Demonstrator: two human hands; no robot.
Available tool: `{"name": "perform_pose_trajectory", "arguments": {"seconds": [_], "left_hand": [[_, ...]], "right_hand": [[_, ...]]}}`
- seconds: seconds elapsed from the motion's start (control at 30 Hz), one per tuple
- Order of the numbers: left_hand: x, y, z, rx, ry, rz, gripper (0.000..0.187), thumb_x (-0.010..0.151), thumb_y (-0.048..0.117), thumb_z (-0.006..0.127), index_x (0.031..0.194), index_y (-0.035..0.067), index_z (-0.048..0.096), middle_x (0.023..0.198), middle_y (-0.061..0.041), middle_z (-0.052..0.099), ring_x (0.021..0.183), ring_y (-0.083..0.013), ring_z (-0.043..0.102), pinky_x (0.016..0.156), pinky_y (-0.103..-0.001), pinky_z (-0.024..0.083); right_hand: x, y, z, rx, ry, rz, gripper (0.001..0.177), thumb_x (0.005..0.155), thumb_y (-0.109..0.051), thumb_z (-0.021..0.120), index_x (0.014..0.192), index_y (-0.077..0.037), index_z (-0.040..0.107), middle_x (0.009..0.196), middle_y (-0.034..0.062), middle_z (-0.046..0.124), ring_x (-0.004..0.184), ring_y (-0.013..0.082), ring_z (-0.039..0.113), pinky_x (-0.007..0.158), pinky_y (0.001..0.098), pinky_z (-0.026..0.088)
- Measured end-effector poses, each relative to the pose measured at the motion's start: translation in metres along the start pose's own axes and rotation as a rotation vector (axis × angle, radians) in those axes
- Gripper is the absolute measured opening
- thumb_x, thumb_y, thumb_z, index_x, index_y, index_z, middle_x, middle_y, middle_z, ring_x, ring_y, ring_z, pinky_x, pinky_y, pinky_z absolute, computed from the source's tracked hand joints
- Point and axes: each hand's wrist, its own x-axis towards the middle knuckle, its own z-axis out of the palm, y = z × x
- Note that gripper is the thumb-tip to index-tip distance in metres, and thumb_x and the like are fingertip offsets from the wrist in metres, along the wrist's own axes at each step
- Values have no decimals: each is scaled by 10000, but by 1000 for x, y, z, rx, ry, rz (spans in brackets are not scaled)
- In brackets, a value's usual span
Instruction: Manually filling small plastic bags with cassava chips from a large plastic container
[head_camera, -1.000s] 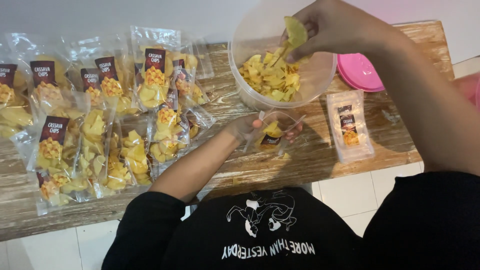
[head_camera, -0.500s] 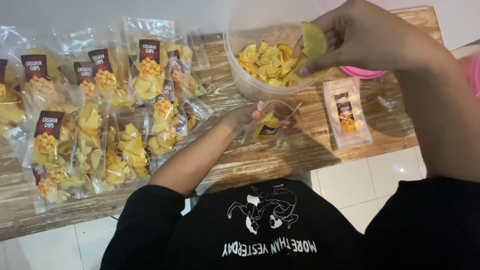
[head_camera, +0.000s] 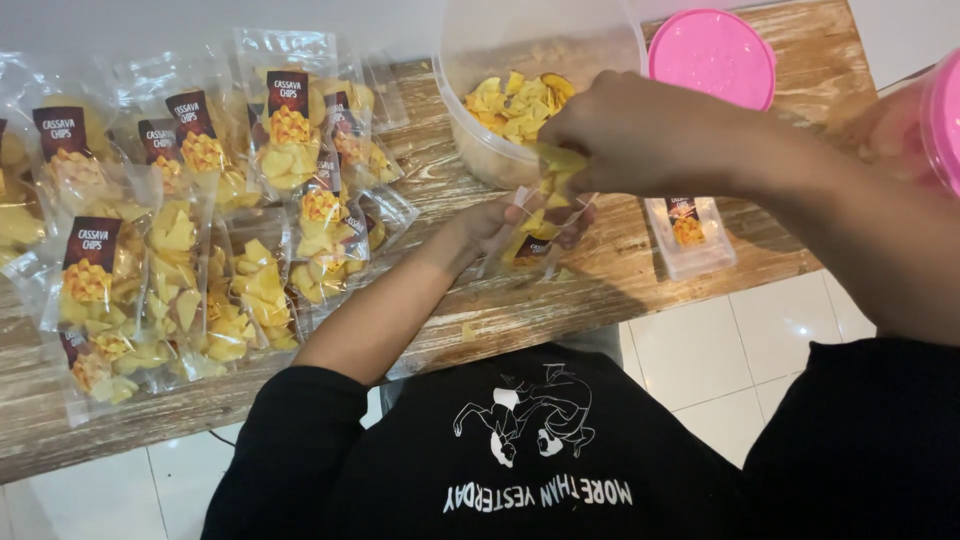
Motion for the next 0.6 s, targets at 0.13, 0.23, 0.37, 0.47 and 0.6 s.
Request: {"name": "perform_pose_trajectory", "arguments": {"seconds": [0.13,0.23,0.37,0.47,0.6], "left_hand": [[13,16,27,113,0,96,679,904,587,760,1358,135,536,1163,-34,560,968,-132,479,854,-308,401],[6,10,17,-28,36,68,799,878,564,820,1442,80,527,1340,-79,593,1112,-157,519,947,-327,383],[12,15,23,108,63,98,822,854,630,807,1402,114,476,1164,-115,588,991,-207,530,848,-363,431],[9,12,14,136,60,123,798,878,605,792,1405,86,493,1214,-141,608,1054,-253,593,915,-398,508],[5,13,20,107,169,115,861,864,578,840,1445,38,503,1313,-219,636,1160,-340,659,1013,-474,557]], "right_hand": [[0,-18,-2,154,-119,82,147,914,-205,769,840,-93,707,738,34,688,656,172,587,668,306,425],[5,-3,11,107,-33,-37,300,850,-225,758,681,-95,546,591,53,470,587,211,430,586,375,280],[-1,1,13,99,-25,-67,225,939,-289,698,805,-118,639,699,65,635,674,224,578,628,377,354],[-7,4,13,165,-23,-83,311,1032,-313,599,799,-110,632,687,52,620,619,203,537,615,369,351],[-11,11,16,231,18,-141,381,1092,-302,519,793,-102,645,631,44,600,559,185,490,602,361,328]]}}
